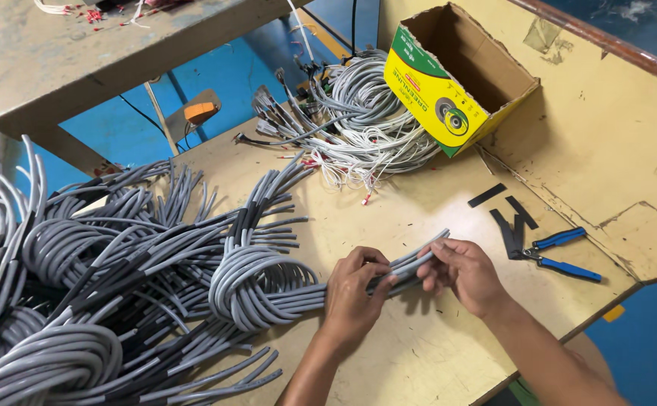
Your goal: The person wraps black tape around the ends of gray cables at a workbench, taking one cable at a time from a large bundle, pressing the tape around the cable end, and setting the finished cable back with the bundle. A cardboard box of coiled white cables and pliers sit on the bench.
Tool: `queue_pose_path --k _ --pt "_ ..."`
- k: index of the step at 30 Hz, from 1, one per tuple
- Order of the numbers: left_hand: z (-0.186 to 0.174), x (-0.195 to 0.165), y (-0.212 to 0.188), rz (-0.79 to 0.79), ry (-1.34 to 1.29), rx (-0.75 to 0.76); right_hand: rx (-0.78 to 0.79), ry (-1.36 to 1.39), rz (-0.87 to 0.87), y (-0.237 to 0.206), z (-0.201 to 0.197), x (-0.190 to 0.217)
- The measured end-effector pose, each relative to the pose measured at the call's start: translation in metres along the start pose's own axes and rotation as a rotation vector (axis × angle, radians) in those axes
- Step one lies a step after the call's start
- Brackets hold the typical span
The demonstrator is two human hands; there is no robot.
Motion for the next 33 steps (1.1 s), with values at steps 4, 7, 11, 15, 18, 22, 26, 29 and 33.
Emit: queue_pose_path --k 4,7,11,15,18,22,26,29,33 --pt "0.0 -0.002 0.001 0.029 -0.007 -0.023 0.05 0.065 0.056 0.0 0.002 0.004" --pt "-0.001 -0.002 -0.001 0.043 0.017 -0.034 0.004 0.106 0.024 -0.003 0.003 0.007" --pt "-0.001 -0.003 -0.003 0.045 0.056 -0.083 -0.127 0.054 -0.161 -0.005 -0.008 0.02" --pt "0.002 -0.003 0.001 0.051 0.111 -0.091 -0.395 -0.186 -0.504 -0.01 -0.036 0.056" --pt "-0.002 -0.002 0.003 0.017 0.047 -0.103 -0.618 -0.795 -0.877 -0.023 -0.043 0.103" --pt "-0.011 0.003 0.004 -0.12 -0.111 -0.151 -0.594 -1.517 -0.946 -0.013 -0.036 0.13" --pt "-0.008 0.018 0.001 -0.291 -0.258 -0.08 -0.342 -1.622 -0.715 0.015 -0.038 0.13" --pt "-0.001 0.026 0.002 -0.254 -0.312 -0.049 -0.238 -1.737 -0.699 0.03 -0.038 0.13" --pt "0.011 0.042 -0.001 -0.184 -0.29 -0.011 -0.176 -1.818 -0.732 0.041 -0.034 0.128"
Point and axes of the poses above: each hand's wrist, its own y-axis towards the middle knuckle, its own z-axis out of the palm, x = y × z, the point moved 8 cm from there along y, towards the middle knuckle, and after that the axes turned 12 degrees about -x, right-handed, at the moved point
